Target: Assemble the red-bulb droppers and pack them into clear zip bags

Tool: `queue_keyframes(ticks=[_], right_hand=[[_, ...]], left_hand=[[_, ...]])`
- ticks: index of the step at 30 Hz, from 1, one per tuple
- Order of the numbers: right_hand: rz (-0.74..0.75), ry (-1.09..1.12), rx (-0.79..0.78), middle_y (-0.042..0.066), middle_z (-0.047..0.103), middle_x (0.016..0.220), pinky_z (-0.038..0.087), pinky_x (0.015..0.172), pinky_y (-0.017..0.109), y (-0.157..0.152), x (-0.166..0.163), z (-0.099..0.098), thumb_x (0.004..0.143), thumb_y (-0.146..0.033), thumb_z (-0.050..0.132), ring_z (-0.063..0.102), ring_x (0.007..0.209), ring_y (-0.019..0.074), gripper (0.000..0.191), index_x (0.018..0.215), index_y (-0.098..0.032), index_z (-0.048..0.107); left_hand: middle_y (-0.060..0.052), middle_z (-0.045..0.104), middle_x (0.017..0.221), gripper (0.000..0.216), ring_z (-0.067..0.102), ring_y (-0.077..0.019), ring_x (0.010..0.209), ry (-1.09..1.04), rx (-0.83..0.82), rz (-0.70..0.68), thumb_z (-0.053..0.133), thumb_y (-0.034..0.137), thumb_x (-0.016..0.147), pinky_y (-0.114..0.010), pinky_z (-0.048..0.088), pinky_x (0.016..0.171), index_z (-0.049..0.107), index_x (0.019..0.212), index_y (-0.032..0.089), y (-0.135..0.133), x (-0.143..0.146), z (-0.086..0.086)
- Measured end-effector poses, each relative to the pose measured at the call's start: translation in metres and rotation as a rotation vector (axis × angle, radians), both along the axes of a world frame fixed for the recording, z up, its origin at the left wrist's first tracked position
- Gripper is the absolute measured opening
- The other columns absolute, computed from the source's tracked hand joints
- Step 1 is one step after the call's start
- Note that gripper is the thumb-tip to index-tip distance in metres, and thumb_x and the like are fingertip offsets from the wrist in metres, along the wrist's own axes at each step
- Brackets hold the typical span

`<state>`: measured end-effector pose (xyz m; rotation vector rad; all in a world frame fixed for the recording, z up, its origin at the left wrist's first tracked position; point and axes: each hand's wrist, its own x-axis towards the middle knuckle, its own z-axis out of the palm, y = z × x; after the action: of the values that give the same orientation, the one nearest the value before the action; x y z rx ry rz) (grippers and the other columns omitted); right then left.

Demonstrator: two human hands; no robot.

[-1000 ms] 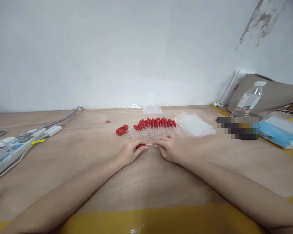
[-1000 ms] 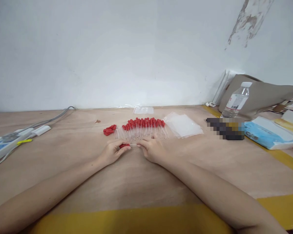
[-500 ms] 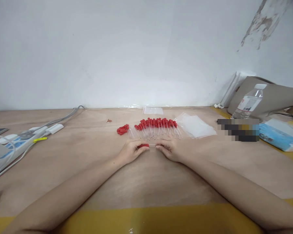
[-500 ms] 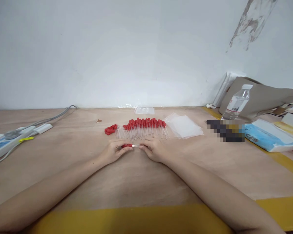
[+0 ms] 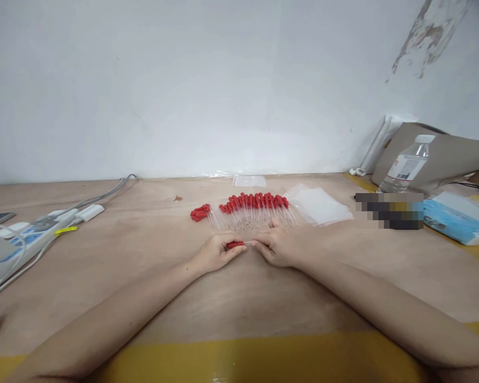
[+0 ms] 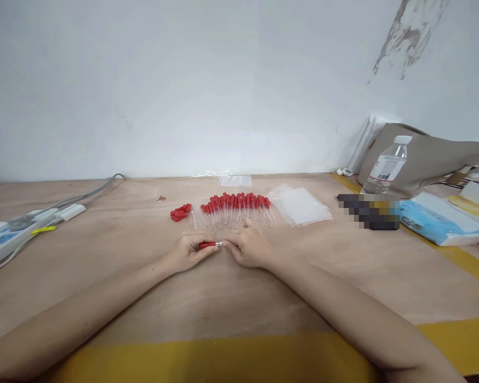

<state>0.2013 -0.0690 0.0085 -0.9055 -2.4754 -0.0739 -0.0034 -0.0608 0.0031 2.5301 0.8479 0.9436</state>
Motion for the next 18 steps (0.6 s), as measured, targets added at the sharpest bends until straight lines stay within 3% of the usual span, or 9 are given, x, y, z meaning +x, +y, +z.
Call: queue_keyframes(ticks=[6,12,18], right_hand=[[-0.014,0.002,-0.123,0.001,0.062,0.061,0.027,0.067,0.031,-0.001,-0.008,-0.001,0.087,-0.028,0.037,0.043,0.05,0.0102,0.031,0.065,-0.019,0.057],[-0.037,0.018,-0.269,-0.004,0.051,0.047,0.031,0.071,0.031,0.003,-0.011,-0.001,0.087,-0.027,0.037,0.037,0.044,0.0078,0.035,0.057,-0.018,0.053],[-0.012,0.083,-0.55,-0.003,0.05,0.052,0.034,0.054,0.023,0.001,-0.01,0.003,0.087,-0.032,0.034,0.044,0.049,0.0093,0.037,0.06,-0.018,0.055]], left_hand=[[-0.002,0.058,0.067,0.021,0.051,-0.0107,0.06,0.034,0.068,-0.007,0.05,0.031,0.082,-0.022,0.041,0.057,0.062,0.079,0.015,0.0,0.0,-0.002],[-0.004,0.062,0.073,0.02,0.055,-0.0123,0.066,0.089,0.167,-0.033,0.048,0.029,0.083,-0.023,0.043,0.061,0.062,0.083,0.015,0.004,-0.001,-0.007],[-0.006,0.063,0.078,0.021,0.058,-0.0134,0.072,0.119,0.248,-0.066,0.045,0.028,0.085,-0.024,0.045,0.065,0.062,0.089,0.016,0.007,-0.003,-0.013]])
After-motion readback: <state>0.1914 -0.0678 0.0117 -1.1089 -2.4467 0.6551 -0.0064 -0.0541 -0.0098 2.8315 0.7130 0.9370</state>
